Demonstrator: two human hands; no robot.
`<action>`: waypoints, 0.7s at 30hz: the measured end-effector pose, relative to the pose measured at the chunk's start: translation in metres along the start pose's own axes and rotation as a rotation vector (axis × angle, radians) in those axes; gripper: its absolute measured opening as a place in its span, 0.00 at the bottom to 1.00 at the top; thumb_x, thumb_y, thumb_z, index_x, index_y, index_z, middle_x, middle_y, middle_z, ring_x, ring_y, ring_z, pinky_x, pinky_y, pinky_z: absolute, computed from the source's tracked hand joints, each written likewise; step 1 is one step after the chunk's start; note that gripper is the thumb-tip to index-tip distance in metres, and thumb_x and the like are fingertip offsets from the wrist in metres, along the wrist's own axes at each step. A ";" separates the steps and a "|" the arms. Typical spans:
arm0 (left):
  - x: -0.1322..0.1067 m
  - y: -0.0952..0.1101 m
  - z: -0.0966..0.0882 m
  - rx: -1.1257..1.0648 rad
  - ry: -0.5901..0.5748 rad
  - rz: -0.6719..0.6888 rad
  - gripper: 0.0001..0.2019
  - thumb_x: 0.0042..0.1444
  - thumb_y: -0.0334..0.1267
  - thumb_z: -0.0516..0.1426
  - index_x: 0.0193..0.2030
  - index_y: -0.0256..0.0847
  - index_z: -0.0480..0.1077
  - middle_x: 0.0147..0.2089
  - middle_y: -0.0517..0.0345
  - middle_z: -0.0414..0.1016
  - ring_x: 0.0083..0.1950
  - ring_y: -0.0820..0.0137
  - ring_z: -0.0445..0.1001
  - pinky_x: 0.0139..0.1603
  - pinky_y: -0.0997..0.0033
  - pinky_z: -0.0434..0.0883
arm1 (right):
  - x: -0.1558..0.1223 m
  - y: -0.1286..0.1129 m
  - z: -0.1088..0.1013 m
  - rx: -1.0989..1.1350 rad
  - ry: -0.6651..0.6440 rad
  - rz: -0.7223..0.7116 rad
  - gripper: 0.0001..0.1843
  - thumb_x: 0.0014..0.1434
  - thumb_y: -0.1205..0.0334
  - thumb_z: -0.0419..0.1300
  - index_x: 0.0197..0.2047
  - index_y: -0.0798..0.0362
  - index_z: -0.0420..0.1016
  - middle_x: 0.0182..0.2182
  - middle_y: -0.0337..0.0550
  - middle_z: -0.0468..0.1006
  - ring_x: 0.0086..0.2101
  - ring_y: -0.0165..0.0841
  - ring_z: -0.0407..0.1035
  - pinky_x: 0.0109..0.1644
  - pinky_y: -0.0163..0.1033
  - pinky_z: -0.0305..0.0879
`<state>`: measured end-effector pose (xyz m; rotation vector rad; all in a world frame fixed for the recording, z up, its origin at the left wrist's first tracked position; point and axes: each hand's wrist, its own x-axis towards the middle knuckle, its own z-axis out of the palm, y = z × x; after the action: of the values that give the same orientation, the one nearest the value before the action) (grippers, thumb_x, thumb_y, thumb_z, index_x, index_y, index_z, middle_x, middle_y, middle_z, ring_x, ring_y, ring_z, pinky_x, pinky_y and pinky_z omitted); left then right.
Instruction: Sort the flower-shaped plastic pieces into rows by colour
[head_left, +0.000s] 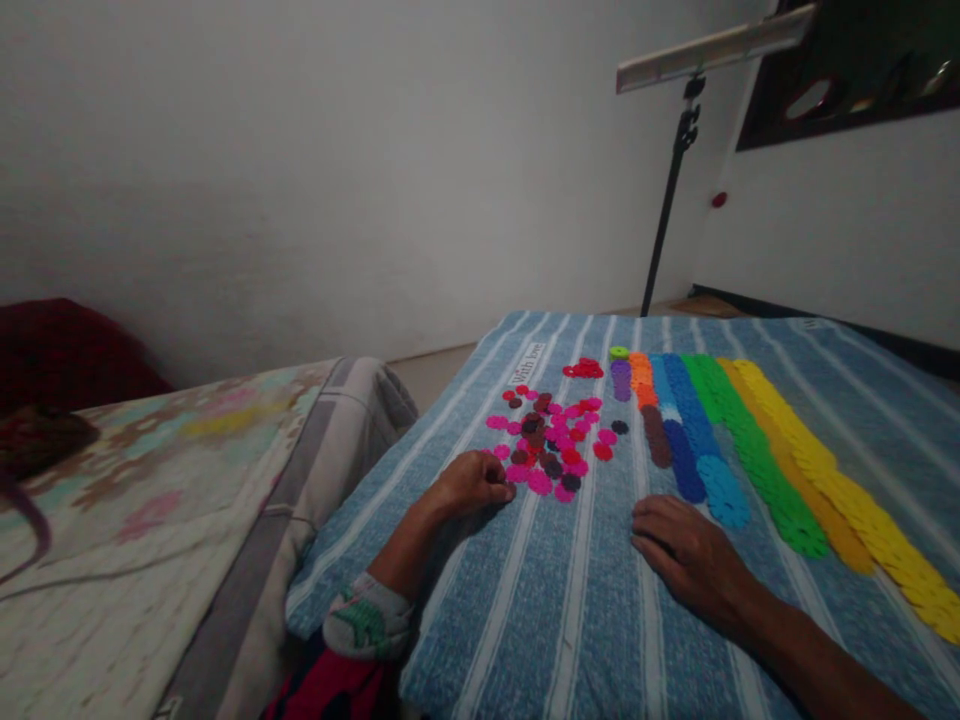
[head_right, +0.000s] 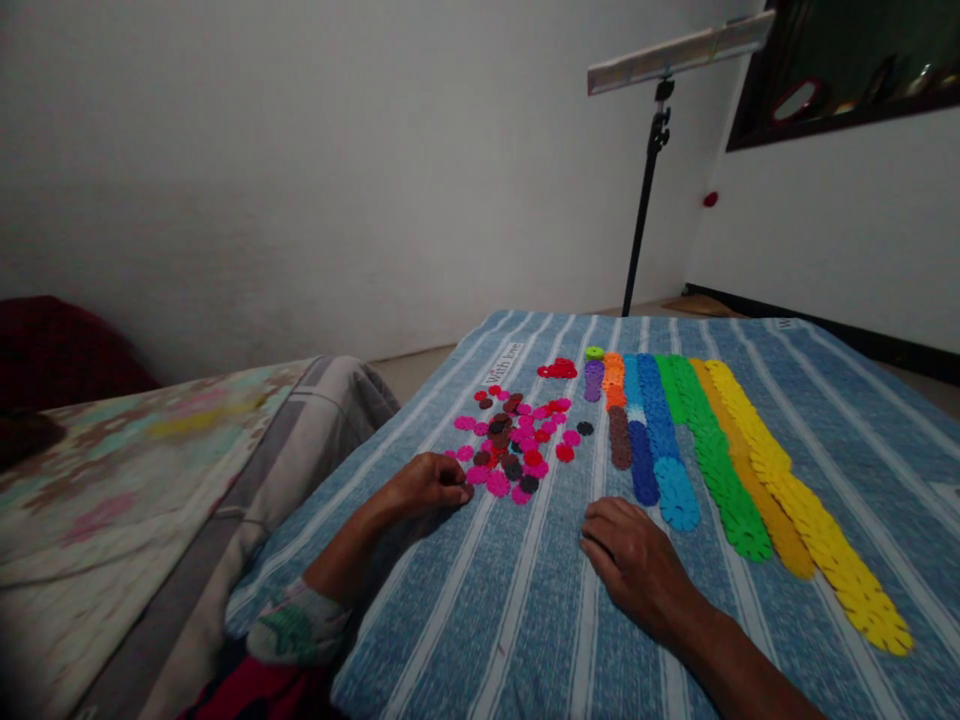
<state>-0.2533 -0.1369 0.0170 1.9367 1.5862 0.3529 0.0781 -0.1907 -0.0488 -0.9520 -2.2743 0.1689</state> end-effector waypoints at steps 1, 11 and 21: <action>-0.001 0.002 0.001 0.010 0.000 -0.001 0.09 0.44 0.40 0.61 0.22 0.36 0.69 0.21 0.64 0.64 0.25 0.76 0.61 0.27 0.74 0.55 | 0.000 0.000 0.001 0.003 0.001 -0.002 0.09 0.66 0.68 0.53 0.37 0.53 0.74 0.37 0.47 0.76 0.39 0.38 0.71 0.43 0.46 0.69; 0.005 -0.013 0.007 -0.306 -0.031 -0.006 0.07 0.38 0.34 0.61 0.23 0.38 0.65 0.24 0.61 0.69 0.27 0.74 0.66 0.28 0.74 0.61 | 0.001 -0.001 0.000 0.021 -0.001 0.001 0.09 0.66 0.68 0.52 0.36 0.52 0.73 0.36 0.46 0.76 0.38 0.38 0.71 0.43 0.45 0.69; 0.048 0.006 -0.002 -0.413 0.156 -0.041 0.09 0.36 0.33 0.62 0.20 0.38 0.64 0.20 0.63 0.68 0.24 0.74 0.66 0.26 0.76 0.59 | -0.002 0.002 0.003 0.015 0.002 -0.006 0.09 0.66 0.68 0.52 0.38 0.53 0.73 0.38 0.48 0.76 0.40 0.39 0.71 0.45 0.47 0.70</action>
<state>-0.2376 -0.0910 0.0141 1.5890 1.5033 0.7660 0.0780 -0.1900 -0.0529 -0.9367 -2.2711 0.1827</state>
